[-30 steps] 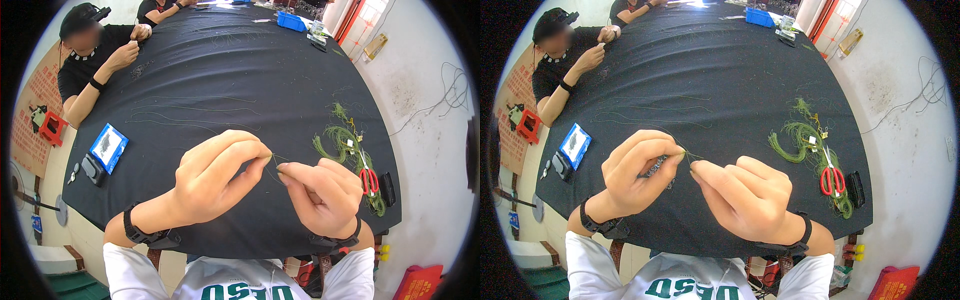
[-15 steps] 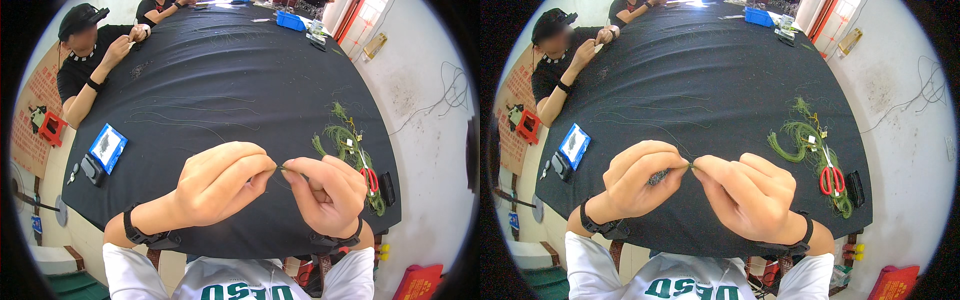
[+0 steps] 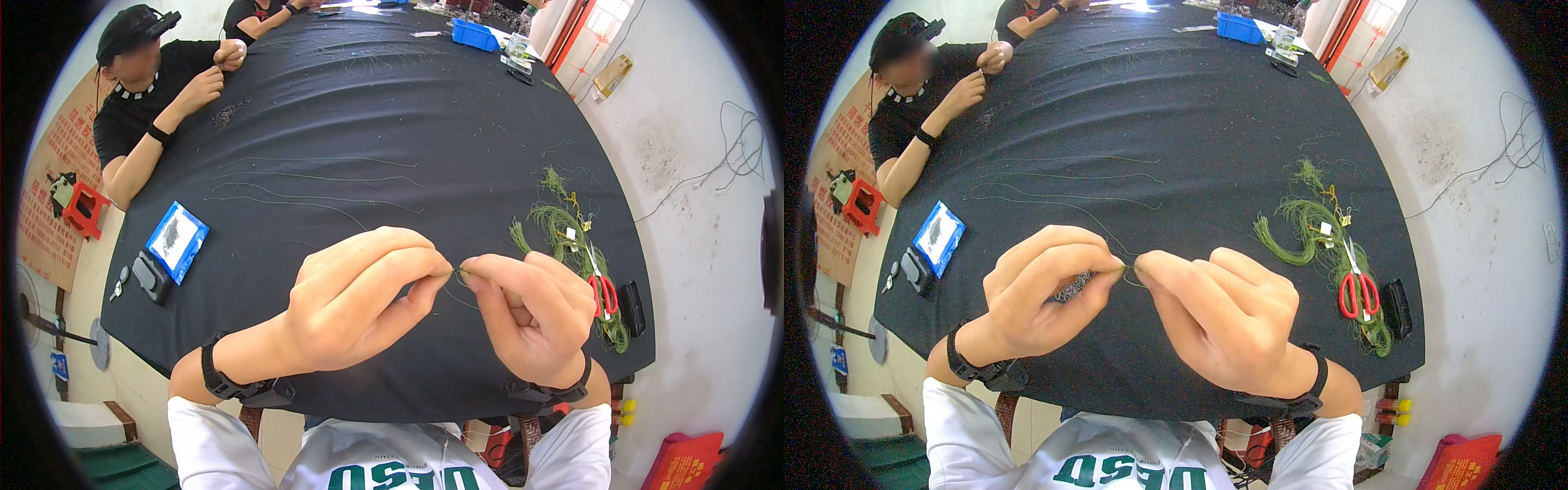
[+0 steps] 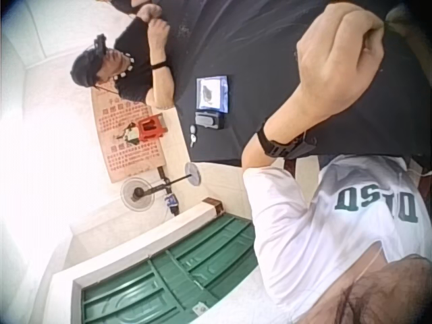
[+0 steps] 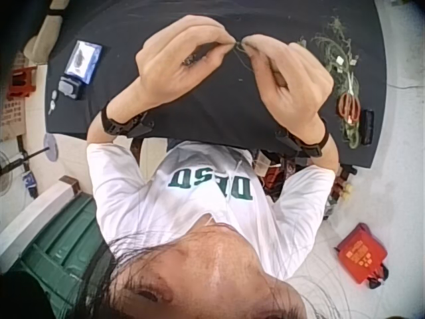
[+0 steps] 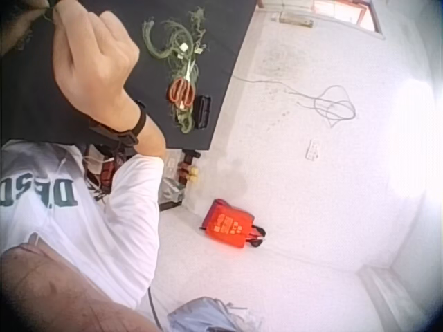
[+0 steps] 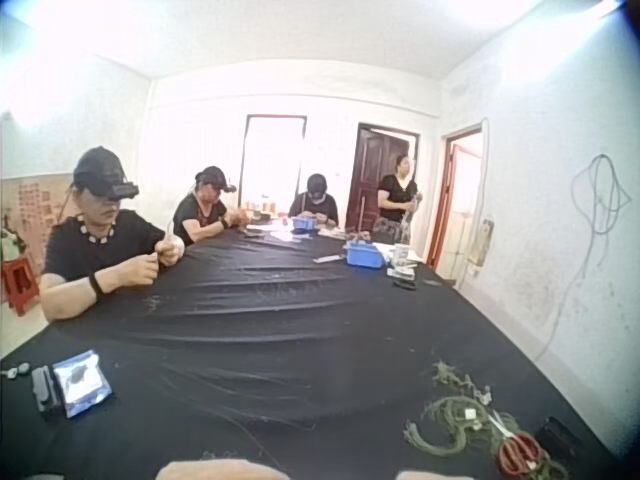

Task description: Assembling fishing hooks with green lures and thin fishing line on a black table.

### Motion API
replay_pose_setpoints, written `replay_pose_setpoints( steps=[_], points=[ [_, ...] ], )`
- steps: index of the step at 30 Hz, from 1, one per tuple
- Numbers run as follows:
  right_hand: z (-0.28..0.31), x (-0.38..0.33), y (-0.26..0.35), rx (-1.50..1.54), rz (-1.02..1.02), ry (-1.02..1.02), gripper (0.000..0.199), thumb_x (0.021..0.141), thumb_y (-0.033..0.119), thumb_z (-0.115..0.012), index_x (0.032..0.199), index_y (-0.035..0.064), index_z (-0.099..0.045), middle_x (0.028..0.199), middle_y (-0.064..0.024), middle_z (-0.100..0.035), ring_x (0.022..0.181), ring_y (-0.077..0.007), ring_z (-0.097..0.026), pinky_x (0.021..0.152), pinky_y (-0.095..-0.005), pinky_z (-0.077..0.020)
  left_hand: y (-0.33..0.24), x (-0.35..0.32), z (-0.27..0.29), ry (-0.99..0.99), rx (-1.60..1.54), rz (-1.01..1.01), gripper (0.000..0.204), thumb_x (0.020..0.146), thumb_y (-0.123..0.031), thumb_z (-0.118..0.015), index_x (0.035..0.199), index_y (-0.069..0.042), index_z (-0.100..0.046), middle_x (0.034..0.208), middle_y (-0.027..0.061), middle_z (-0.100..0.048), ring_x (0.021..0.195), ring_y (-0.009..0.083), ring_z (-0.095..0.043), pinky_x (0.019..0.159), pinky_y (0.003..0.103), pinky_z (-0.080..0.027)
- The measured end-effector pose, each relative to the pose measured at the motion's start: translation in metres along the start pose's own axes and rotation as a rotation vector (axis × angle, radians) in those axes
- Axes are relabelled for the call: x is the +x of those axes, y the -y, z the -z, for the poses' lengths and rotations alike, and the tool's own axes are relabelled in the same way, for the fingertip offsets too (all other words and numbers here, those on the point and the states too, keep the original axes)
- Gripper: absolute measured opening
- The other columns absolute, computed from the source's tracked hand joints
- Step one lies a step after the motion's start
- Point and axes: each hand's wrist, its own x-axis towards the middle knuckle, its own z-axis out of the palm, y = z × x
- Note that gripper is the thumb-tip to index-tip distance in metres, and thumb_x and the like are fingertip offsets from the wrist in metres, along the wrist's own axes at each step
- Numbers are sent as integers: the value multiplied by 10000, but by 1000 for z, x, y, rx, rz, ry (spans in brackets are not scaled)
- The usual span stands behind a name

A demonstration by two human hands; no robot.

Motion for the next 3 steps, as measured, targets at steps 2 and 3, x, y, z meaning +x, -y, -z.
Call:
replay_pose_setpoints(
  steps=[2, 3],
  points=[
    [1, 0, 6, 9, -52, 6, 262, 629, -69, -733, 875, -16, -659, 651, -49, -602, 435, -135, -437, 390, -246, -332, 1, 0, 0, -3, 8, -1, 227, 684, 88, -695, 892, 25, -629, 837, 133, -631, 588, 129, -565, 476, 212, -438],
    [1, 0, 6, 10, -51, 6, 262, 629, -69, -733, 875, -16, -659, 651, -49, -602, 435, -135, -437, 390, -246, -332, 1, 0, 0, -13, 21, 8, 218, 696, 77, -694, 896, 18, -631, 840, 132, -632, 594, 134, -570, 481, 212, -442]
  ],
)
